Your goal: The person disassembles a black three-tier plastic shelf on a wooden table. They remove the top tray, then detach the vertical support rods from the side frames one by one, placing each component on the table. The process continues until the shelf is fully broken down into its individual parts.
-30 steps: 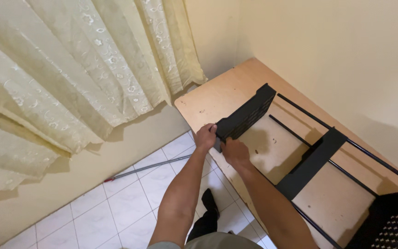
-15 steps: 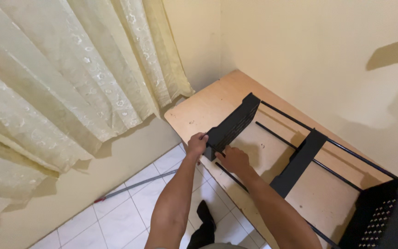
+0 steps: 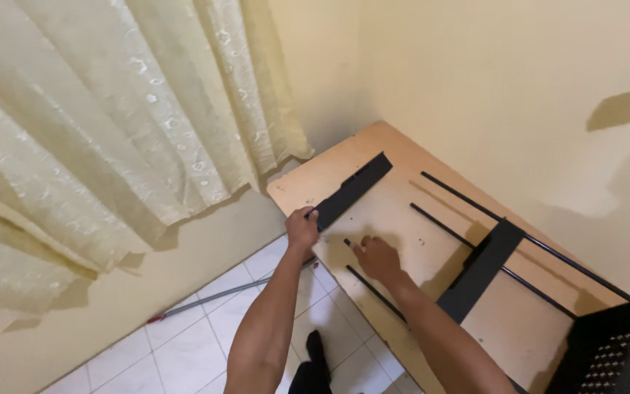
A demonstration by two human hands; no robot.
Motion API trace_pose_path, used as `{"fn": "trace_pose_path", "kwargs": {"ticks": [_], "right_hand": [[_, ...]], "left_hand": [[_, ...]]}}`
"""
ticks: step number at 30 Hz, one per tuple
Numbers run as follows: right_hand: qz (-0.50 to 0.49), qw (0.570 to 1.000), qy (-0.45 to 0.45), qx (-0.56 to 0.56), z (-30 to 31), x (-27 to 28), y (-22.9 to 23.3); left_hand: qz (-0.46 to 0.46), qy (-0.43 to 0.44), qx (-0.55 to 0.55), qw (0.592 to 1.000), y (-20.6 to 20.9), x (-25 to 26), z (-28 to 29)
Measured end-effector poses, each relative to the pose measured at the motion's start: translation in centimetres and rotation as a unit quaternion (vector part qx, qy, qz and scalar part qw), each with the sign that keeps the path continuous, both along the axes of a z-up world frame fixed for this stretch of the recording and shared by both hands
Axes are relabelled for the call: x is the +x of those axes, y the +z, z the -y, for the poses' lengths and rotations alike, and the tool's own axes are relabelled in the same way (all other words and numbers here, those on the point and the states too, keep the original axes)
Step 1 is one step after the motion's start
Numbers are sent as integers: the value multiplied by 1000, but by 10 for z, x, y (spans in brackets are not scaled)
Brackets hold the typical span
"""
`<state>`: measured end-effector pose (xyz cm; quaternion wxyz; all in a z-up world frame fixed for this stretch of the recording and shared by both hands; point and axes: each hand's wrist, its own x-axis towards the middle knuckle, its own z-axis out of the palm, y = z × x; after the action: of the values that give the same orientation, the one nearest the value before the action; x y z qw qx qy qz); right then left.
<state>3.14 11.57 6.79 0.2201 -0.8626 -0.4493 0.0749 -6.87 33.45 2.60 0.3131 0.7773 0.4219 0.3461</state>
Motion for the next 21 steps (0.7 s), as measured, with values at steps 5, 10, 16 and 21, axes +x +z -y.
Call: {"fn": "trace_pose_path", "kwargs": {"ticks": [5, 10, 16, 21], "right_hand": [[-68, 989, -18, 128, -38, 1, -2], [-321, 928, -117, 149, -93, -13, 36], [-540, 814, -107, 182, -138, -29, 68], [-519, 781, -127, 324, -171, -57, 32]], "left_hand": [[76, 0, 67, 995, 45, -35, 19], [105, -49, 194, 974, 92, -61, 35], [79, -97, 278, 952, 106, -95, 39], [65, -181, 245, 950, 101, -128, 7]]}}
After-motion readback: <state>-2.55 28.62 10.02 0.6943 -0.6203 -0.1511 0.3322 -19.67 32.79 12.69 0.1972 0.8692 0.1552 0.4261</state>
